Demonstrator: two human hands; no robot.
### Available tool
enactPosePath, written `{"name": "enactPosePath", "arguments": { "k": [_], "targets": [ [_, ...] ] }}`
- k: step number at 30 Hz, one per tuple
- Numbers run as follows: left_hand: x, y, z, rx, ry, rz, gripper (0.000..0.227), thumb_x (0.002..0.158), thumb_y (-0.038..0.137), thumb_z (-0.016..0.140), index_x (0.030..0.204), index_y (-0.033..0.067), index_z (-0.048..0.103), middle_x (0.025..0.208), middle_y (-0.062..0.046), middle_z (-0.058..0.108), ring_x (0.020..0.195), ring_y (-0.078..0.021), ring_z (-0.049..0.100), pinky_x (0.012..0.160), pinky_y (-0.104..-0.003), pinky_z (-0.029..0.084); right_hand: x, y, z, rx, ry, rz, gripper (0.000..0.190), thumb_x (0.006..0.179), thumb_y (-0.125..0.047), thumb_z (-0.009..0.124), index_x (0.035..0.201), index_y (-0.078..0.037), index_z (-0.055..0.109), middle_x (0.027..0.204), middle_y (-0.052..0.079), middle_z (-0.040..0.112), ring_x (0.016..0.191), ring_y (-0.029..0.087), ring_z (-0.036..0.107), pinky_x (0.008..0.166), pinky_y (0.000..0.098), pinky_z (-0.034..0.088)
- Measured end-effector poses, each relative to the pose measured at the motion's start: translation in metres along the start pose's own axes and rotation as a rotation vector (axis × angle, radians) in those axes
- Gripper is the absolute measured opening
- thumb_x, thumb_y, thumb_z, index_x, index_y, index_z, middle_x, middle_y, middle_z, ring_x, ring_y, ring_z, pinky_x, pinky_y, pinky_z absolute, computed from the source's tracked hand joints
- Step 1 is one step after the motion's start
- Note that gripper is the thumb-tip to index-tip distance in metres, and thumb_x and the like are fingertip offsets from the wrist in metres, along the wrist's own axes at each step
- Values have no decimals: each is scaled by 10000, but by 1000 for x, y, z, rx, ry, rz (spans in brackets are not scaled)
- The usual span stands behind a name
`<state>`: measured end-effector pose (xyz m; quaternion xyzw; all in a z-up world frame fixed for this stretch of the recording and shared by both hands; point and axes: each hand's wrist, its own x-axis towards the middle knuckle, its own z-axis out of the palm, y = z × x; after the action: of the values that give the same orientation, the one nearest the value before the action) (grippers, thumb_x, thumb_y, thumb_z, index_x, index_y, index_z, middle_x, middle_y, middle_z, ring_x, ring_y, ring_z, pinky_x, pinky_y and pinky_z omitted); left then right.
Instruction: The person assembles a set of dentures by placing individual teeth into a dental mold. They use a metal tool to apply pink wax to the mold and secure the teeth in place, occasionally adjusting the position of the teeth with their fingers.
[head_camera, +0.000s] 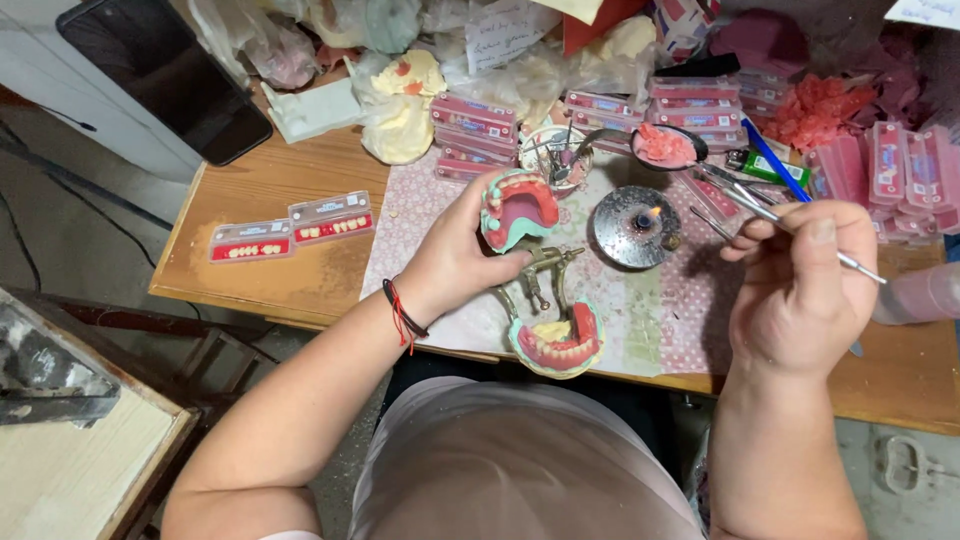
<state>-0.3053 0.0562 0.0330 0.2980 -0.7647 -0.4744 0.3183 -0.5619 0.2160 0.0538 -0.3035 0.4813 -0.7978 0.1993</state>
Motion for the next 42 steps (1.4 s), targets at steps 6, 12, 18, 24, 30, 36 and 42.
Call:
{"name": "enactPosePath", "arguments": {
  "k": [6, 12, 18, 24, 30, 36, 42],
  "targets": [
    [5, 2, -1, 96, -44, 5, 744, 737, 209, 882, 1369, 165, 491, 1238, -36, 727, 1098, -167, 706, 959, -272, 510, 13, -5, 4, -105, 28, 68, 410, 970, -420, 708, 1124, -40, 699, 950, 177, 729, 865, 223, 777, 707, 236, 665],
    [18, 28, 3, 139, -205, 30, 681, 750, 156, 787, 1327, 162, 427, 1046, -8, 747, 695, -140, 661, 715, -280, 542, 20, 7, -1, -109, 25, 94, 297, 1013, -340, 657, 1076, -50, 657, 936, 155, 717, 870, 219, 764, 713, 242, 629],
    [42, 57, 16, 313, -343, -15, 722, 713, 248, 712, 1383, 247, 444, 1063, -17, 788, 928, -307, 777, 774, -384, 552, 20, 7, 4, -219, -45, 94, 193, 1049, -238, 577, 1098, -61, 635, 1005, 153, 732, 853, 191, 707, 809, 246, 589],
    [50, 44, 26, 279, -403, -53, 711, 661, 221, 708, 1353, 164, 554, 1002, -24, 782, 859, -277, 738, 726, -363, 519, 21, 6, 9, -294, -104, 59, 178, 1096, -195, 527, 1076, -46, 622, 1009, 152, 710, 861, 193, 680, 836, 272, 577],
    [51, 24, 28, 295, -440, -146, 810, 637, 224, 730, 1416, 141, 524, 1025, -69, 780, 879, -286, 730, 739, -360, 525, 21, 12, 9, -260, -90, 97, 181, 1102, -207, 533, 1079, -54, 625, 1010, 149, 715, 858, 199, 703, 838, 273, 600],
    [54, 10, 29, 262, -438, -121, 589, 641, 220, 722, 1207, 153, 572, 981, -65, 754, 830, -270, 694, 711, -365, 495, 28, 17, 8, -117, -19, 198, 216, 1061, -266, 587, 1076, -56, 635, 982, 179, 747, 791, 214, 739, 758, 260, 636],
    [56, 1, 28, 246, -459, -138, 702, 645, 233, 709, 1323, 148, 545, 1051, -65, 737, 885, -256, 694, 746, -354, 499, 36, 21, 1, -9, 7, 285, 272, 1044, -295, 601, 1078, -30, 651, 985, 237, 750, 793, 274, 766, 724, 290, 673]
  ]
}}
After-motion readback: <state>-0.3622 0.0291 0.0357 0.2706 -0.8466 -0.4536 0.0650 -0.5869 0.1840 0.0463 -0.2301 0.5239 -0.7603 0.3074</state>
